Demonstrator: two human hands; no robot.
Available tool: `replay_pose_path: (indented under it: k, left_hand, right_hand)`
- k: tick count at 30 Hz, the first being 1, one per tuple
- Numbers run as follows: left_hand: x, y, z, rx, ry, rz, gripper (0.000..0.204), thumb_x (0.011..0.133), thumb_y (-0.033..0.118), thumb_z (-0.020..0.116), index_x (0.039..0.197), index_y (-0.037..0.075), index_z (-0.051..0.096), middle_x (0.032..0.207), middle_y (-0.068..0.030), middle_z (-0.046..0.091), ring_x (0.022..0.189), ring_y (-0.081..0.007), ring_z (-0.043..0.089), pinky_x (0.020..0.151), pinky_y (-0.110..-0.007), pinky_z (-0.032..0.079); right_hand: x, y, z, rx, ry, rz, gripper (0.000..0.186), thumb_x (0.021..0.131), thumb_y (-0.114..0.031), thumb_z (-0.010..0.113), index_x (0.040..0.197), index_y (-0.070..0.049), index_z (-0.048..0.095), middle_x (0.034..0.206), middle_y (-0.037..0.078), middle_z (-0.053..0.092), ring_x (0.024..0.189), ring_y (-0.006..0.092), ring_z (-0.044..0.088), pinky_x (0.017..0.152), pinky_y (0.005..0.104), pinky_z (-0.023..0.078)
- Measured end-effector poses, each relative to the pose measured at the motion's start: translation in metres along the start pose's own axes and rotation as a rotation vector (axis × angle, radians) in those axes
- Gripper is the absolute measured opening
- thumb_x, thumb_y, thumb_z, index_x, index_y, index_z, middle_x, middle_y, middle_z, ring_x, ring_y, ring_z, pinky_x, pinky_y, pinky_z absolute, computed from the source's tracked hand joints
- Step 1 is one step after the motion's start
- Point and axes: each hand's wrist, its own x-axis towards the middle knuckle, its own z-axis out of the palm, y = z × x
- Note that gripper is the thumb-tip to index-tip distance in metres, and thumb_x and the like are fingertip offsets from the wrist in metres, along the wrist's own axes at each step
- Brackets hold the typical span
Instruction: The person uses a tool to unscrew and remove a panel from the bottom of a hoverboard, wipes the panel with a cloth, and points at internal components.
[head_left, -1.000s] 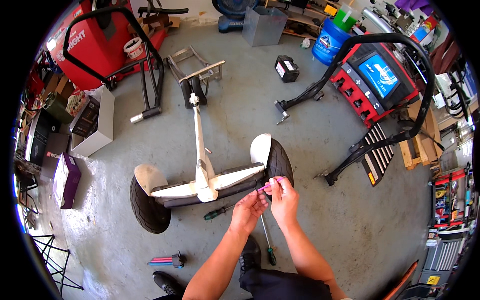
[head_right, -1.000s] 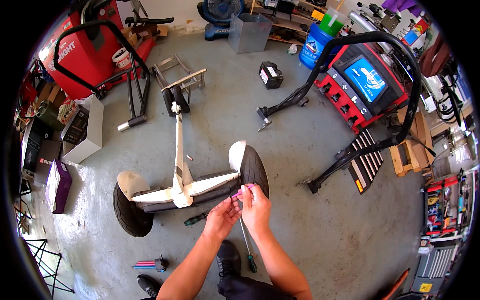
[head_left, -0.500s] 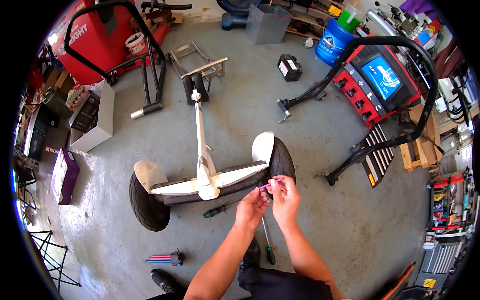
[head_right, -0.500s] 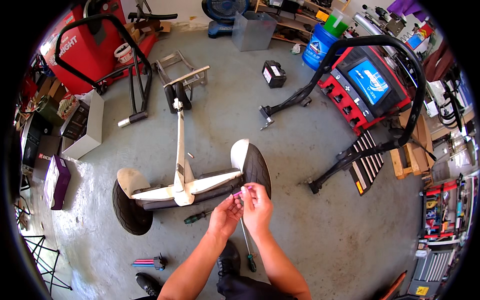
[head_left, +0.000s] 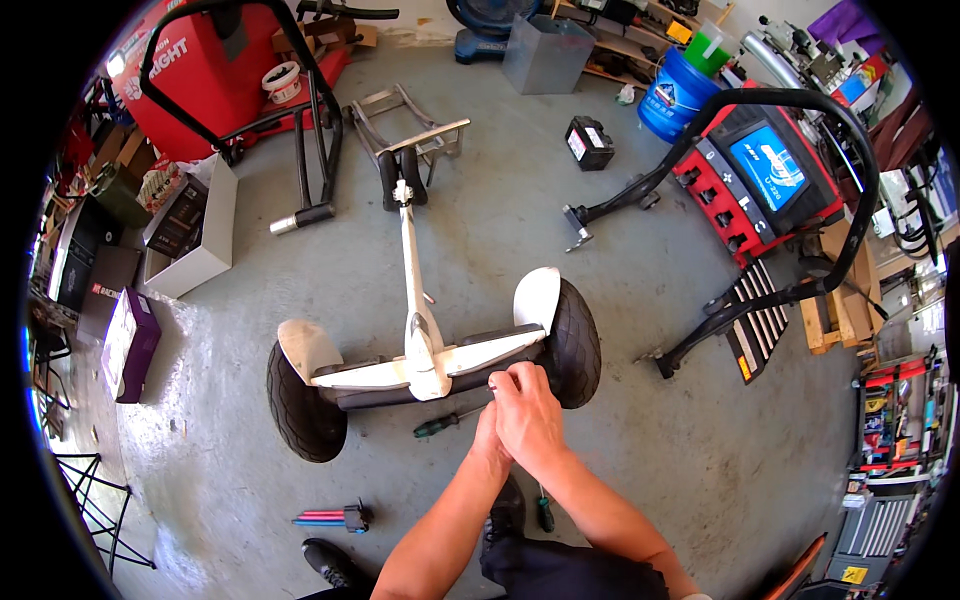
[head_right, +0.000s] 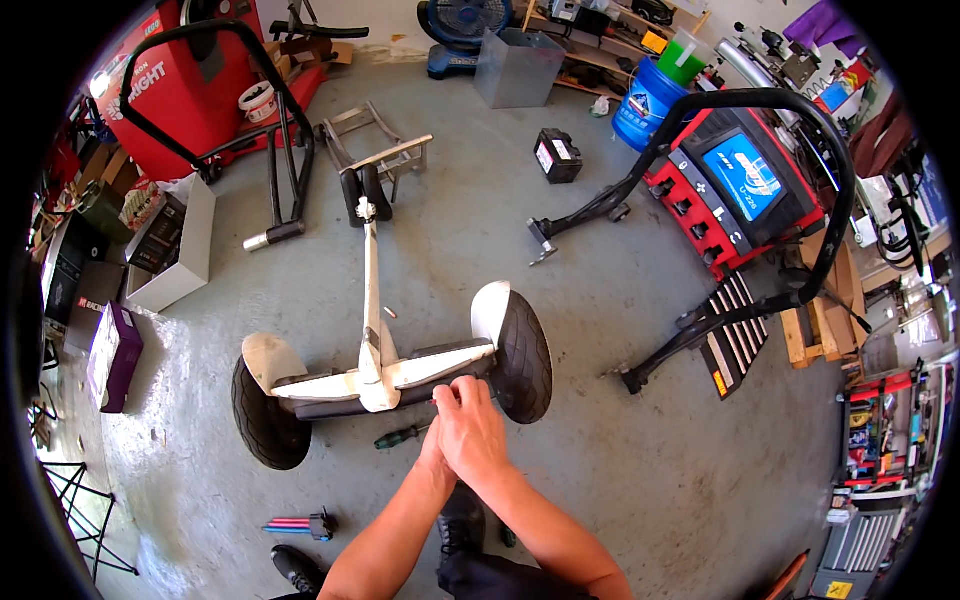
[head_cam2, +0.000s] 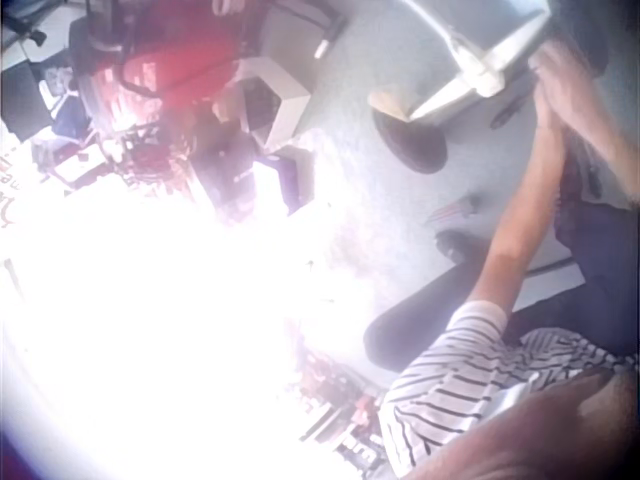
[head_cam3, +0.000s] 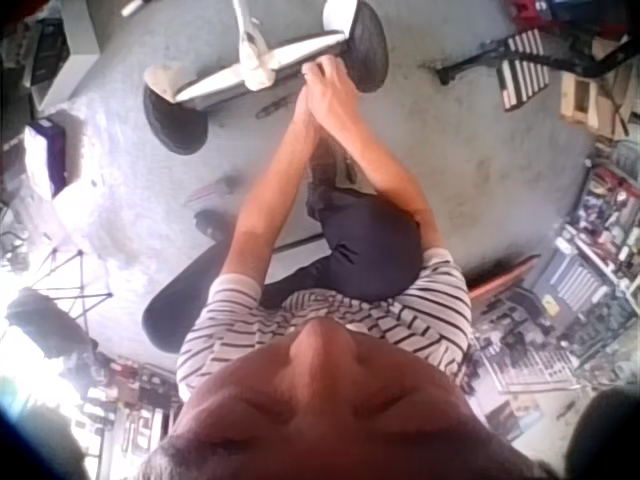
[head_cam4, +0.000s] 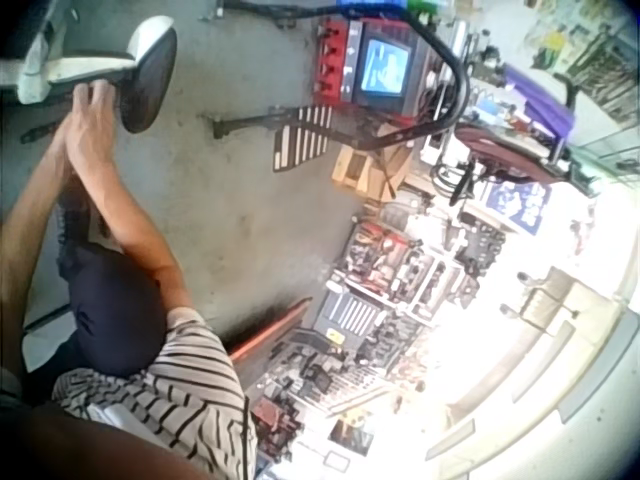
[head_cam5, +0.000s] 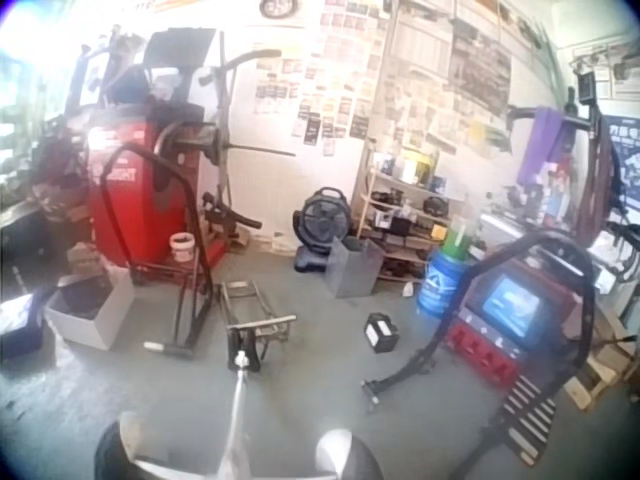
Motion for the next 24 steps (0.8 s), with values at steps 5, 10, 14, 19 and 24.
replay_pose_path:
  k: [5,10,14,19,24]
  left_hand:
    - [0.003,0.007,0.027,-1.318,0.299,-0.252,0.024,0.101,0.022,0.051,0.117,0.004,0.057,0.113,-0.0105,0.065,0.103,-0.0245,0.065,0.091,-0.038,0.053]
    - [-0.021,-0.077,0.001,-0.186,0.217,-0.154,0.056,0.1,0.037,0.049,0.146,0.007,0.039,0.139,-0.0134,0.052,0.123,-0.0343,0.053,0.106,-0.049,0.042]
    - [-0.023,-0.018,0.015,-1.121,0.495,-0.348,0.028,0.102,0.021,0.051,0.123,0.004,0.054,0.117,-0.0096,0.063,0.1,-0.0232,0.065,0.087,-0.037,0.054]
    - [-0.043,0.0,0.015,-0.383,0.242,-0.44,0.019,0.1,0.014,0.057,0.11,0.0,0.066,0.1,-0.0062,0.069,0.092,-0.0141,0.065,0.085,-0.031,0.053]
    - [-0.042,-0.004,0.037,-0.37,0.227,-0.427,0.019,0.097,0.01,0.061,0.109,-0.005,0.065,0.094,-0.0065,0.069,0.085,-0.0136,0.065,0.081,-0.027,0.053]
  right_hand:
    - [-0.018,0.006,0.022,0.072,0.098,-0.032,0.019,0.086,-0.012,0.066,0.105,-0.006,0.064,0.11,0.013,0.056,0.096,0.0328,0.059,0.077,0.0436,0.051]
    - [-0.006,0.013,0.028,0.139,-0.034,-0.137,0.024,0.083,-0.01,0.066,0.107,-0.01,0.067,0.101,0.005,0.06,0.092,0.0268,0.061,0.07,0.0382,0.053]
    - [-0.009,0.02,0.01,0.23,-0.103,-0.191,0.02,0.087,-0.009,0.066,0.106,-0.009,0.071,0.088,0.006,0.064,0.081,0.0257,0.064,0.064,0.0366,0.053]
    - [-0.051,0.044,0.025,0.583,0.109,0.466,0.019,0.098,-0.016,0.06,0.108,-0.002,0.07,0.072,0.01,0.065,0.061,0.0164,0.062,0.057,0.0314,0.05]
    - [-0.049,0.062,0.013,0.576,-0.066,0.564,0.022,0.097,-0.018,0.059,0.106,-0.001,0.07,0.085,0.017,0.071,0.075,0.0325,0.07,0.066,0.0369,0.054]
